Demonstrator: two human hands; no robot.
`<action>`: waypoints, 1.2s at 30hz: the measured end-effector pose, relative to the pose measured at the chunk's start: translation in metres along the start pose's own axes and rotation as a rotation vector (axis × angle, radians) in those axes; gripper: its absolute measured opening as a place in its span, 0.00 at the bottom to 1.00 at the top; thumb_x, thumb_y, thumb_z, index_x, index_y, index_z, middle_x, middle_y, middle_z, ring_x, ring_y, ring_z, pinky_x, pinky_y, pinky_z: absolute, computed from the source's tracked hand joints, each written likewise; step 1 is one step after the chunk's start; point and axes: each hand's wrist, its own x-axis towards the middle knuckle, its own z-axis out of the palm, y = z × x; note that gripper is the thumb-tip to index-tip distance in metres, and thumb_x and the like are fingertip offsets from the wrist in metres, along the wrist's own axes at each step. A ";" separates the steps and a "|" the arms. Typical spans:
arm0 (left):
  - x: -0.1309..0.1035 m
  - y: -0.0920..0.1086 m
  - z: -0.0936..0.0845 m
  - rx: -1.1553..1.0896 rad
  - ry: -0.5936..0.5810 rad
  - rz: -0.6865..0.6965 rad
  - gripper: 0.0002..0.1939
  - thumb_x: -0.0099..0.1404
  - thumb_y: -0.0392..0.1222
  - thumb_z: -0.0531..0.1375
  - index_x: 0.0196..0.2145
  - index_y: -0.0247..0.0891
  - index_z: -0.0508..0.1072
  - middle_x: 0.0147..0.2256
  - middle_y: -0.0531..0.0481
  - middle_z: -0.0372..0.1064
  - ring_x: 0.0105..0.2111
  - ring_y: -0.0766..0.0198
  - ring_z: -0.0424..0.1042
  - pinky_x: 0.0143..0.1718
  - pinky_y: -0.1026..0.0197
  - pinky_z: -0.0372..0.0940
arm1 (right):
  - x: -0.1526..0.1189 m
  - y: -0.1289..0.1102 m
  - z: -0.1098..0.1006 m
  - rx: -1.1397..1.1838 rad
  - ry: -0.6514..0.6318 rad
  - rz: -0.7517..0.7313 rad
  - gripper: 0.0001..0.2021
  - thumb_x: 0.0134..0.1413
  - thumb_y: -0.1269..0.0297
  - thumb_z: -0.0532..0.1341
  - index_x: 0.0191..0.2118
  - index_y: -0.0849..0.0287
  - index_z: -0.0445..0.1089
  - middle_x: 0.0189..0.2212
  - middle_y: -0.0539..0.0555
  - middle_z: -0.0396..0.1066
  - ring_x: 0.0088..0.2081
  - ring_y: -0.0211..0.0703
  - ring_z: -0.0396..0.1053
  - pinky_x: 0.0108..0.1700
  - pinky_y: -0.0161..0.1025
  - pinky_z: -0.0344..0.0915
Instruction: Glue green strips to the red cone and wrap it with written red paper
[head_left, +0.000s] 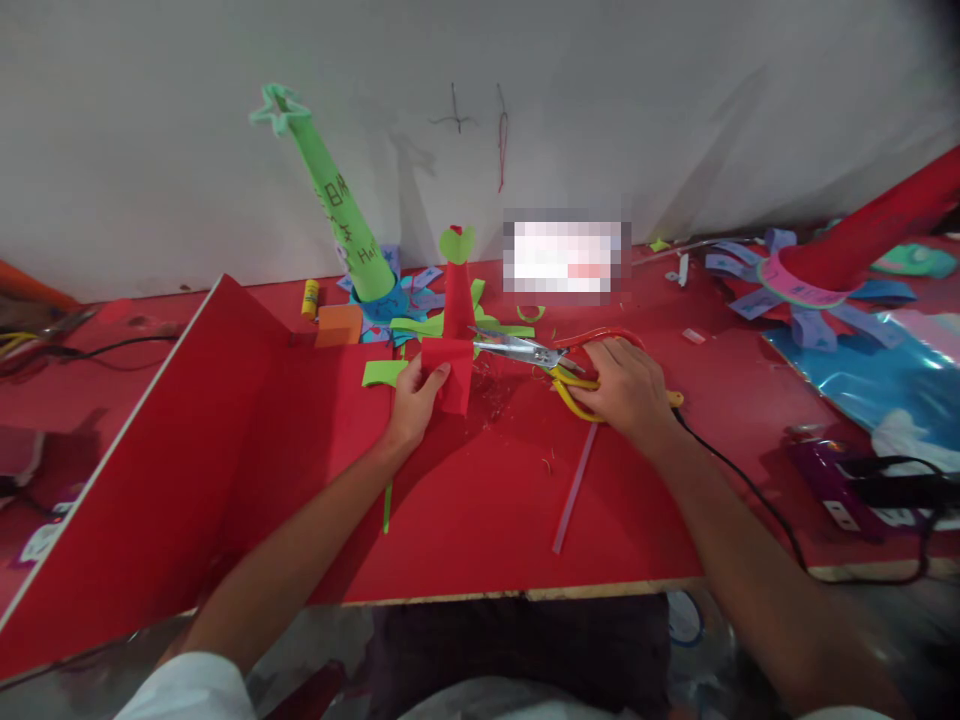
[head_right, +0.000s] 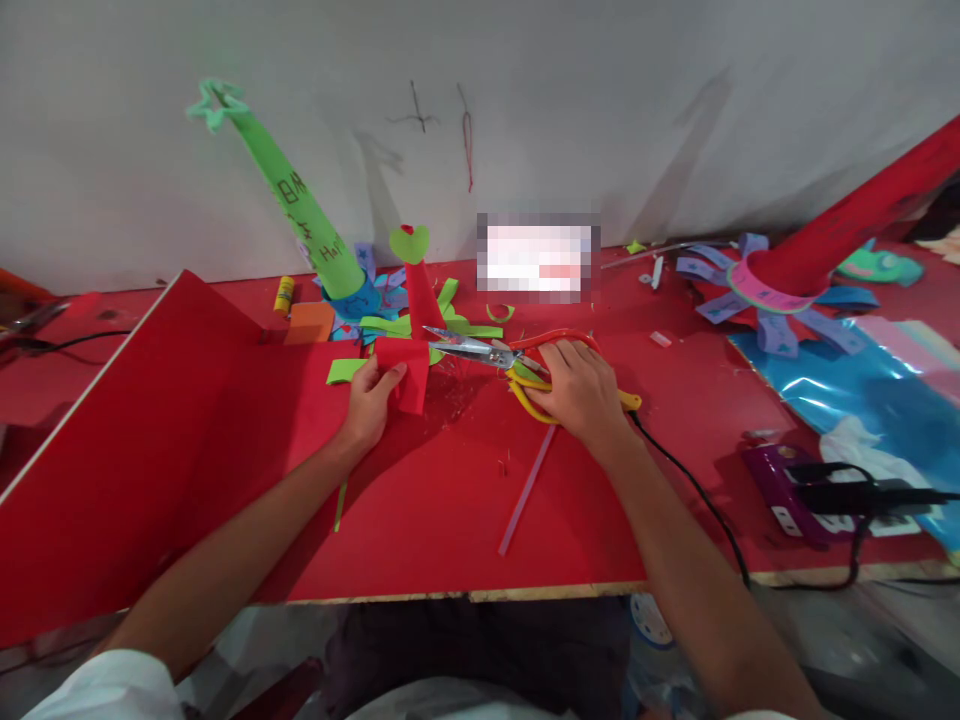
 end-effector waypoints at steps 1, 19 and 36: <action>0.000 0.000 0.000 0.006 0.003 0.003 0.16 0.59 0.52 0.69 0.39 0.38 0.78 0.38 0.49 0.81 0.35 0.62 0.77 0.39 0.62 0.71 | 0.000 0.000 0.000 0.002 0.001 0.001 0.15 0.62 0.52 0.64 0.44 0.60 0.72 0.36 0.59 0.73 0.40 0.55 0.70 0.43 0.46 0.63; 0.000 -0.002 -0.002 0.108 -0.009 0.079 0.14 0.63 0.53 0.67 0.38 0.39 0.77 0.37 0.50 0.79 0.35 0.62 0.76 0.40 0.62 0.71 | 0.000 0.000 0.002 0.005 -0.025 0.013 0.16 0.61 0.51 0.65 0.45 0.59 0.71 0.36 0.59 0.75 0.40 0.55 0.71 0.42 0.45 0.64; 0.004 -0.007 -0.005 0.093 0.034 0.038 0.14 0.64 0.52 0.66 0.40 0.39 0.74 0.38 0.50 0.78 0.36 0.63 0.76 0.40 0.63 0.71 | 0.001 0.004 -0.003 0.024 0.018 0.071 0.17 0.61 0.52 0.64 0.48 0.59 0.72 0.37 0.60 0.75 0.41 0.55 0.71 0.42 0.46 0.63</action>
